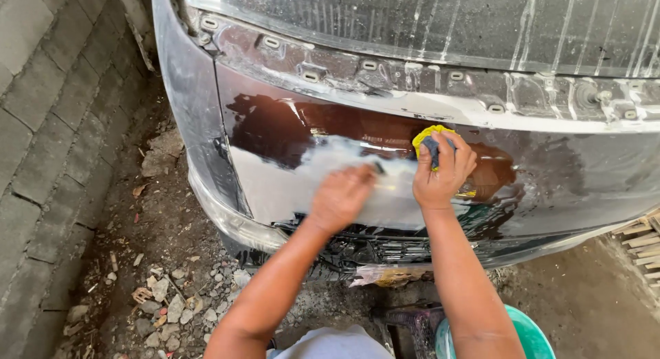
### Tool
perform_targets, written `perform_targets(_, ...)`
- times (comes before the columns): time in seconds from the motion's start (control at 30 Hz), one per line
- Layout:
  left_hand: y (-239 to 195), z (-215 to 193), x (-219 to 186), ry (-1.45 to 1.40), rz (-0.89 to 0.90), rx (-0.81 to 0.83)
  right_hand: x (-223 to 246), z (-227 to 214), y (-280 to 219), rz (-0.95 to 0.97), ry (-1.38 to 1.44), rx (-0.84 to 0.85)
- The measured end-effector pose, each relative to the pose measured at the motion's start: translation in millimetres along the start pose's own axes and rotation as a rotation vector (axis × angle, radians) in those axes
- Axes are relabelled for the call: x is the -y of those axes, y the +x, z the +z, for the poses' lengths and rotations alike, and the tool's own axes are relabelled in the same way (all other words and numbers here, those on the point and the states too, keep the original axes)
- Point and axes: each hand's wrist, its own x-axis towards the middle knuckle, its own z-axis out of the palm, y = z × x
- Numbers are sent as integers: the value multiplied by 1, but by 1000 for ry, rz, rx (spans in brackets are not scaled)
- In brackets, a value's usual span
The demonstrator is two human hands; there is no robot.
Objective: Sanding a car panel using sandpaper and water.
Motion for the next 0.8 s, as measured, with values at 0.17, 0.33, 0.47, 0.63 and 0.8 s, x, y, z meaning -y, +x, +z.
perform_targets(0.17,25,-30,35,204,-347,-415,3,3,0,-16,-37,-17)
perform_targets(0.33,24,11,-24,13,-117,-176,4,1,1,-27,-34,-15)
perform_targets(0.47,24,-3,12,60,-88,-224,1,0,3,-34,-16,-12)
perform_targets(0.63,41,-22,29,176,-469,-432,4,1,1,-30,-20,-5)
perform_targets(0.8,39,8,-15,20,-84,-93,4,-1,1,-36,-13,4)
